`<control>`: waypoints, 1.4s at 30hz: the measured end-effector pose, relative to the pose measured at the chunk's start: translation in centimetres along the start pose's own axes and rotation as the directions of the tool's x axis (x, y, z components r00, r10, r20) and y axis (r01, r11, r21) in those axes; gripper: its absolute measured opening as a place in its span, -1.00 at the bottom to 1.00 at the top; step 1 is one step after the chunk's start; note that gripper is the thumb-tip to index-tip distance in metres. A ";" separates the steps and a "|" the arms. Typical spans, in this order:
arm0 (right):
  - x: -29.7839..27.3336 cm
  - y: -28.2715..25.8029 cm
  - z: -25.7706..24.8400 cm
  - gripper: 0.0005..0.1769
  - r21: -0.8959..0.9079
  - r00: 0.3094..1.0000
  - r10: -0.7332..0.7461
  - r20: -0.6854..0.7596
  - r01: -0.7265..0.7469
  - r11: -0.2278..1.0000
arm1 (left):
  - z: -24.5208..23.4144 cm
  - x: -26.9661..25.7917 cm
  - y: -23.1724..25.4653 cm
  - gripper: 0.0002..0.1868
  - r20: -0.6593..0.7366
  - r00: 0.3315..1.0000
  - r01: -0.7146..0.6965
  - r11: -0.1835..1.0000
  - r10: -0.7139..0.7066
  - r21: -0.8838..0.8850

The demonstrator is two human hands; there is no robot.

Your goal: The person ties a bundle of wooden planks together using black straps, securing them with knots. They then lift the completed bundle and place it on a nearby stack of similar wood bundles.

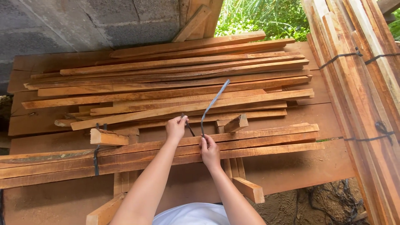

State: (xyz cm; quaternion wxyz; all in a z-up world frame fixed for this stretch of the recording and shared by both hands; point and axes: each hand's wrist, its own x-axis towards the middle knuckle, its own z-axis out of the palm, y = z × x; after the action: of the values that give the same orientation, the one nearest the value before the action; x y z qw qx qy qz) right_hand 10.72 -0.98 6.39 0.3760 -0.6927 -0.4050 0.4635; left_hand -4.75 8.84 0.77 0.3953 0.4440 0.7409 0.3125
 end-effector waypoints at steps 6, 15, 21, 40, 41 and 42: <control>0.6 0.7 -0.2 -0.72 0.008 1.000 -0.005 0.009 0.005 1.000 | -0.5 1.4 -1.1 -0.81 0.003 0.999 0.053 0.997 -0.053 -0.050; 1.3 1.2 0.6 -0.74 -0.199 0.998 0.006 -0.060 -0.018 0.980 | -3.5 -2.7 4.9 -0.80 0.017 0.997 -0.071 0.992 0.074 -0.107; 0.9 1.4 0.2 -0.78 -0.132 0.999 -0.008 -0.040 0.002 0.991 | -1.8 -0.1 3.3 -0.84 -0.012 0.997 -0.074 0.997 0.074 0.014; 1.1 0.6 0.5 -0.74 0.174 0.997 0.082 0.011 -0.082 0.981 | -1.7 -3.0 6.9 -0.83 0.304 0.906 -0.332 0.940 0.296 0.074; 1.1 0.5 0.6 -0.73 0.145 0.998 0.058 -0.038 -0.052 0.988 | -1.7 -3.5 7.2 -0.84 0.340 0.882 -0.365 0.929 0.328 0.053; 1.1 0.4 0.6 -0.71 0.114 0.996 0.034 -0.086 -0.024 0.993 | -1.7 -4.2 7.4 -0.84 0.376 0.855 -0.396 0.918 0.357 0.030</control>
State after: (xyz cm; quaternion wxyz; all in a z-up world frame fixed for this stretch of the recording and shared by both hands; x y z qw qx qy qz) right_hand 10.47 -0.09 5.44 0.4252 -0.6957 -0.3510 0.4604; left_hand -1.96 7.92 8.90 0.4320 0.6506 0.5694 0.2567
